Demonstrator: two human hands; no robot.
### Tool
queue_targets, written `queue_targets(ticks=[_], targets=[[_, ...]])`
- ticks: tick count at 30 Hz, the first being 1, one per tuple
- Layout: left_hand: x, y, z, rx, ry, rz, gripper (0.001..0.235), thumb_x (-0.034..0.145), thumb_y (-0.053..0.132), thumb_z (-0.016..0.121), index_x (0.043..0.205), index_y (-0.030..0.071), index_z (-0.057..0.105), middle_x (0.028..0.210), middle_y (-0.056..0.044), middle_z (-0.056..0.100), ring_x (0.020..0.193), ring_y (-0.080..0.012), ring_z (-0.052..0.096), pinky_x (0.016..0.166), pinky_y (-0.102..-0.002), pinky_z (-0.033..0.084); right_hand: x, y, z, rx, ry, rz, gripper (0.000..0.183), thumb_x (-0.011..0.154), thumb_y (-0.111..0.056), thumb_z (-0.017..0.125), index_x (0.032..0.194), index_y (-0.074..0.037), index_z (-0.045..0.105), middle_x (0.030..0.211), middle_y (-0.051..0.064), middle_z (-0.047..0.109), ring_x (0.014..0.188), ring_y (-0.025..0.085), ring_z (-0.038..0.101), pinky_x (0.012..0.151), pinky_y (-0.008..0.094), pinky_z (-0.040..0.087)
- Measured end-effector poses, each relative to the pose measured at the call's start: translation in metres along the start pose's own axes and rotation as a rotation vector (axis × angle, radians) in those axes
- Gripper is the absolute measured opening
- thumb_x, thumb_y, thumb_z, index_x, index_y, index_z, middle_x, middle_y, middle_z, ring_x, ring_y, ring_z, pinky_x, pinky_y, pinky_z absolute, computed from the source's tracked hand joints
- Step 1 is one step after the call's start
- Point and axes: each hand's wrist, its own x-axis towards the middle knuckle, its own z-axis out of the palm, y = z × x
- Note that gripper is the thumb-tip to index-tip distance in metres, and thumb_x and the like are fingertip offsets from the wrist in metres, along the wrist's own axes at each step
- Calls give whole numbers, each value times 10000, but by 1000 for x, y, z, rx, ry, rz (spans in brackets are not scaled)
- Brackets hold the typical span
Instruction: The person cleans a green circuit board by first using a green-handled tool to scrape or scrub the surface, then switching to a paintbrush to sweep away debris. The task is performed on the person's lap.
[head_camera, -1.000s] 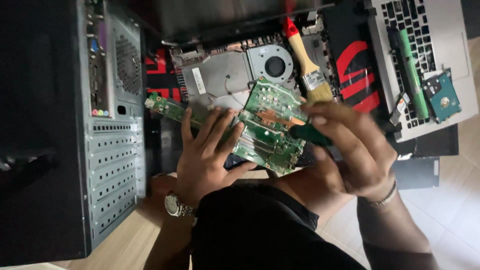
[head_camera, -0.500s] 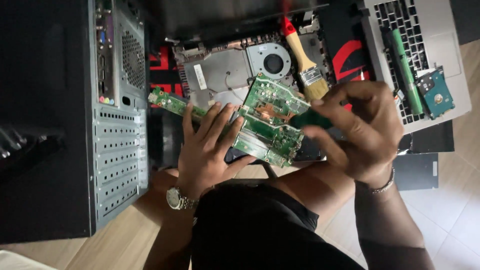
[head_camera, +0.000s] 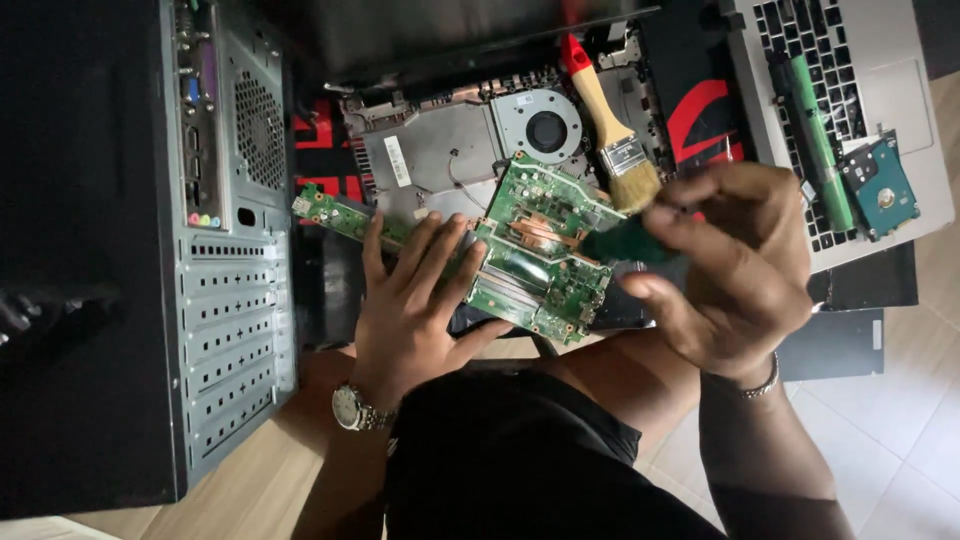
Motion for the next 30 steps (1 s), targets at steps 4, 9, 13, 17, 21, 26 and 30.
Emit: queue_targets(ticks=[4,9,13,17,21,26,30], targets=[[3,1,-3,-19,-38,-28,870,878,634,839,1475,104,495,1533,-166,537,1451,-369,496,1190,-771,227,7,0,2,141,-12,-42,224,967,-14,666,1150,102,609,1079,328,657,970,411,744,841,392,685],[6,3,-7,-64,-56,-62,808,858,609,847,1405,81,575,1519,-182,544,1413,-390,525,1204,-749,195,-9,10,-2,-63,24,-58,272,959,-264,718,1040,-8,669,979,163,596,853,270,615,687,375,567],[4,5,-9,-93,-58,-61,821,873,648,796,1415,73,571,1526,-182,532,1414,-388,531,1206,-761,188,4,-4,1,114,22,-6,232,1020,-95,526,1111,106,602,1008,323,647,893,428,748,749,428,648],[2,11,-4,-89,-31,-69,1020,857,730,833,1544,107,408,1600,-125,466,1504,-350,457,1237,-804,159,5,-5,-6,-32,-5,-43,323,951,-209,658,1115,67,624,1018,308,618,911,417,682,803,464,581],[8,20,-3,-182,15,-51,931,888,548,933,1529,101,427,1584,-101,493,1478,-327,524,1256,-793,189,8,-10,-2,35,-20,-61,256,1008,-85,566,1124,141,593,1049,364,653,952,483,734,845,495,647],[36,26,-9,-493,75,-6,730,1048,277,814,1586,164,334,1615,-76,487,1506,-300,556,1368,-660,269,16,-14,-7,51,-56,-42,190,938,-76,669,1072,57,650,1026,288,632,915,392,680,803,426,643],[62,25,-15,-956,-61,75,669,1154,170,667,1665,219,237,1705,-61,425,1610,-308,502,1405,-483,473,20,-9,-6,10,-76,-151,248,960,-164,551,1047,31,679,1042,307,612,942,420,626,802,477,522]])
